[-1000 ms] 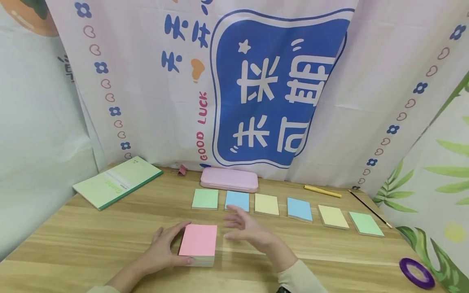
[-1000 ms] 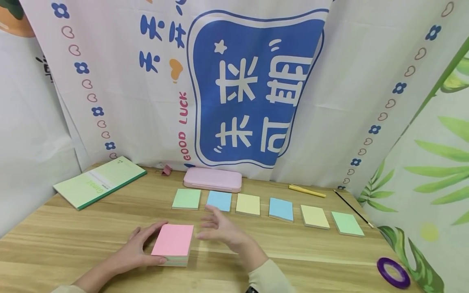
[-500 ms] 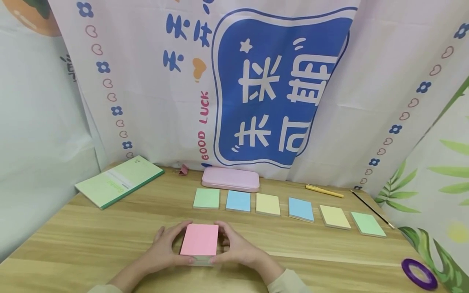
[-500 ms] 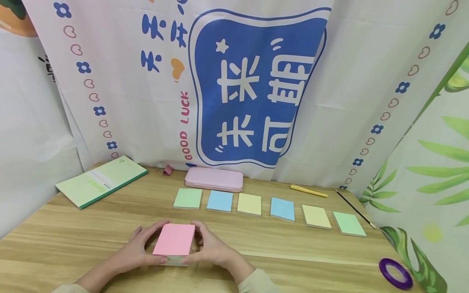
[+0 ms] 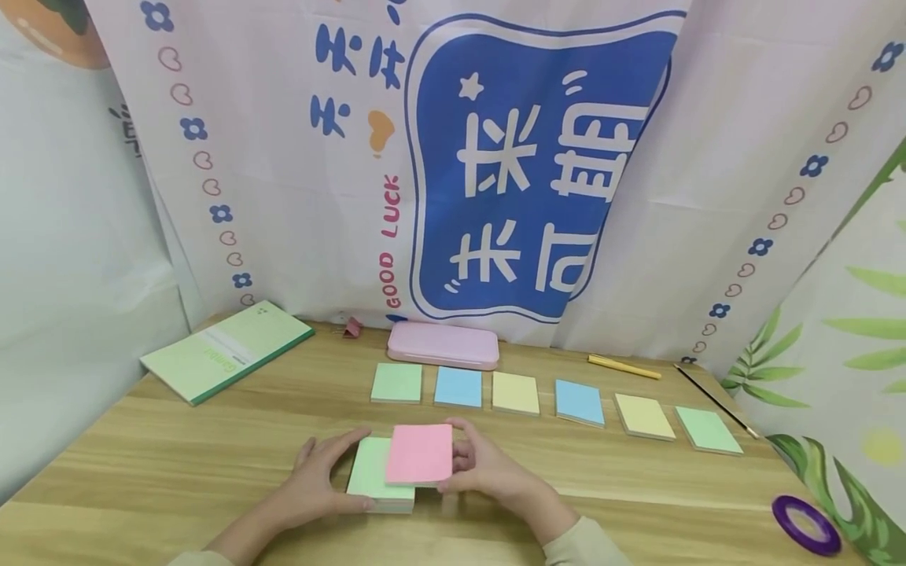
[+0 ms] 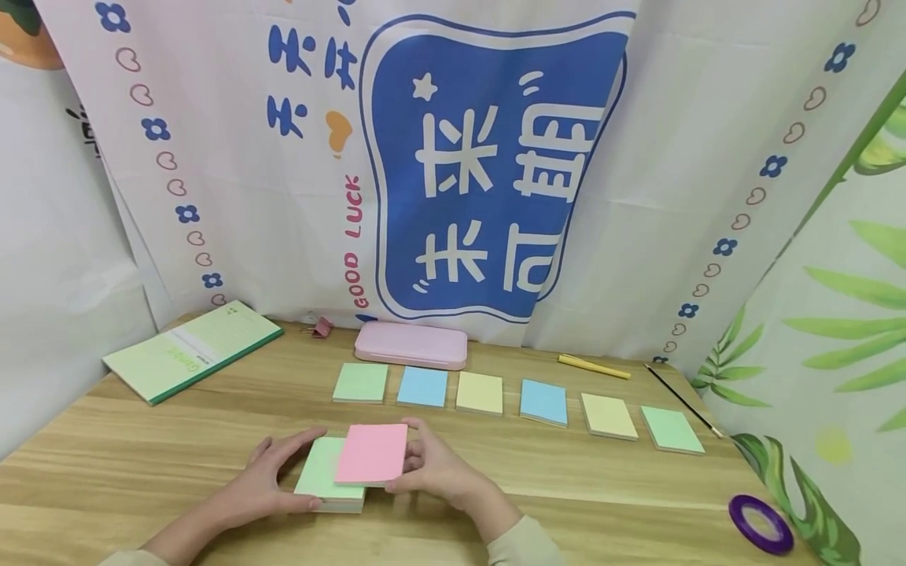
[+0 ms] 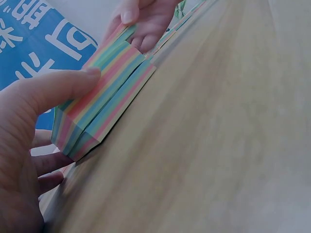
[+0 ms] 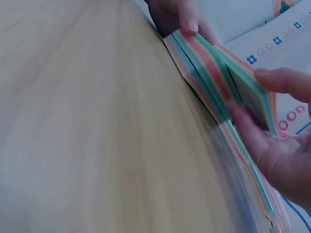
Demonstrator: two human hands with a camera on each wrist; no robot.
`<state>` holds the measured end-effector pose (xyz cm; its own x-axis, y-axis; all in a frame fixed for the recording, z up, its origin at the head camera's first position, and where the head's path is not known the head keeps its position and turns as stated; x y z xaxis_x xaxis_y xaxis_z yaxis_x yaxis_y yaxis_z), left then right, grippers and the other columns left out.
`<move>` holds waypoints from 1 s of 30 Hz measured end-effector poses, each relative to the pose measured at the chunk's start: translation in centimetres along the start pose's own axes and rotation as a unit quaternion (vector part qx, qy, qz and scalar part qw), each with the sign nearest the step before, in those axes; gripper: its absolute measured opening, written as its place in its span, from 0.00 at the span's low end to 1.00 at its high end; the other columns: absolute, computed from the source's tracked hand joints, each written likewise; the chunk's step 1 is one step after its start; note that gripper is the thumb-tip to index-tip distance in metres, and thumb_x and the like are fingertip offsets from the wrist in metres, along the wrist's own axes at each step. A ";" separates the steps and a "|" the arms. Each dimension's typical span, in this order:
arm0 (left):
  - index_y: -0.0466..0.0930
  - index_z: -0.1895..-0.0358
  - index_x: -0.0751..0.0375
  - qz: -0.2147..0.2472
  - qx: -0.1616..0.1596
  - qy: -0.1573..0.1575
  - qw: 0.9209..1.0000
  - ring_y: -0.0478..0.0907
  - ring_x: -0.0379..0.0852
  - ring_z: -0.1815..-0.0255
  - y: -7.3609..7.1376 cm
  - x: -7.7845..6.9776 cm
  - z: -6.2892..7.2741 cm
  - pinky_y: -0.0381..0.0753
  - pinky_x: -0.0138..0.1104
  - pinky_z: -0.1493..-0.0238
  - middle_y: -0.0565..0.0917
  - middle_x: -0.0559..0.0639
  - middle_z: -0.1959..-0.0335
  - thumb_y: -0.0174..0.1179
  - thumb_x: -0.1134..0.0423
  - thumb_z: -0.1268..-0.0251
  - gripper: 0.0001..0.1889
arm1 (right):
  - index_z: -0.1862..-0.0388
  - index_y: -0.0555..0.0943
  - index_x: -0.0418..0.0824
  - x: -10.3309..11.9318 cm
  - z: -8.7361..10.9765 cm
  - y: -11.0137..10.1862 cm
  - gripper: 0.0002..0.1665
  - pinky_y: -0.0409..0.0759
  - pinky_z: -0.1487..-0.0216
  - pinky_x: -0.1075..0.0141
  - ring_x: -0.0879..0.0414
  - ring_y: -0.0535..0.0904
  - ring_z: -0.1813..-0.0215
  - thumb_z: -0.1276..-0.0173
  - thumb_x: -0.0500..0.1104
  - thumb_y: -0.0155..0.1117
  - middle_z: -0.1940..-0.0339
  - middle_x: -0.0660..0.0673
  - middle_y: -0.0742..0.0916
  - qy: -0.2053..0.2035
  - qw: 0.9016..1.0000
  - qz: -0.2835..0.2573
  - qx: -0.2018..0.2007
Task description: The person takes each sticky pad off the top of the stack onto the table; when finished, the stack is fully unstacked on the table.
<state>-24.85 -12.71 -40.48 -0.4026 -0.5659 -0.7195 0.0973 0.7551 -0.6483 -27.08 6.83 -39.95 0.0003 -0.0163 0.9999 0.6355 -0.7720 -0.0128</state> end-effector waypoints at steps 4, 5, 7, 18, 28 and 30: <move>0.61 0.41 0.64 -0.002 0.000 0.005 1.000 0.59 0.63 0.43 0.0 -0.1 0.0 0.26 0.61 0.49 0.67 0.61 0.44 0.67 0.46 0.64 0.44 | 0.36 0.45 0.38 0.2 1.4 -1.9 0.51 0.72 0.53 0.58 0.43 0.73 0.52 0.56 0.23 0.59 0.50 0.34 0.74 0.007 0.997 -0.073 -0.002; 0.61 0.41 0.64 -0.001 -0.001 0.006 1.000 0.59 0.63 0.44 0.0 -0.1 0.0 0.26 0.61 0.49 0.67 0.61 0.44 0.67 0.46 0.64 0.44 | 0.35 0.45 0.39 0.3 1.8 -2.5 0.52 0.71 0.53 0.57 0.43 0.72 0.51 0.56 0.22 0.58 0.49 0.33 0.73 0.007 0.997 -0.082 -0.006; 0.61 0.41 0.65 0.001 0.000 0.010 1.000 0.58 0.64 0.44 0.0 -0.1 0.0 0.26 0.62 0.50 0.66 0.62 0.44 0.67 0.47 0.64 0.44 | 0.34 0.43 0.41 0.6 2.8 -3.8 0.52 0.70 0.52 0.57 0.42 0.71 0.50 0.55 0.21 0.57 0.47 0.33 0.71 0.006 0.996 -0.093 -0.012; 0.61 0.41 0.65 0.007 0.003 0.012 1.000 0.58 0.64 0.43 0.1 -0.2 0.0 0.26 0.62 0.50 0.66 0.63 0.44 0.67 0.47 0.63 0.43 | 0.32 0.40 0.52 2.3 11.6 -13.5 0.49 0.59 0.44 0.51 0.45 0.67 0.46 0.45 0.20 0.44 0.43 0.40 0.68 -0.058 0.989 -0.132 0.013; 0.61 0.41 0.65 0.002 0.005 0.012 1.000 0.58 0.64 0.44 0.0 -0.2 0.1 0.26 0.62 0.50 0.66 0.62 0.44 0.66 0.47 0.62 0.43 | 0.35 0.50 0.60 1.5 19.6 -20.7 0.44 0.57 0.41 0.58 0.47 0.63 0.41 0.40 0.19 0.28 0.42 0.47 0.67 -0.084 0.971 -0.214 0.059; 0.61 0.41 0.65 0.002 0.006 0.012 1.000 0.58 0.64 0.44 0.0 -0.2 0.1 0.26 0.62 0.50 0.66 0.62 0.44 0.66 0.47 0.62 0.43 | 0.36 0.54 0.60 1.1 20.7 -21.6 0.44 0.55 0.41 0.59 0.47 0.61 0.41 0.41 0.18 0.25 0.41 0.47 0.67 -0.082 0.963 -0.247 0.072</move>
<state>-24.71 -12.64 -40.38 -0.4247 -0.5543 -0.7158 0.1095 0.7534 -0.6484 -24.82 36.64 -38.33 -0.2151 0.4402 0.8718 0.6900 -0.5632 0.4546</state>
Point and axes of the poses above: each hand's wrist, its own z-axis away from the middle knuckle, its own y-axis out of the palm, x = y × z, the point moved 7 cm from there along -z, towards the middle knuckle
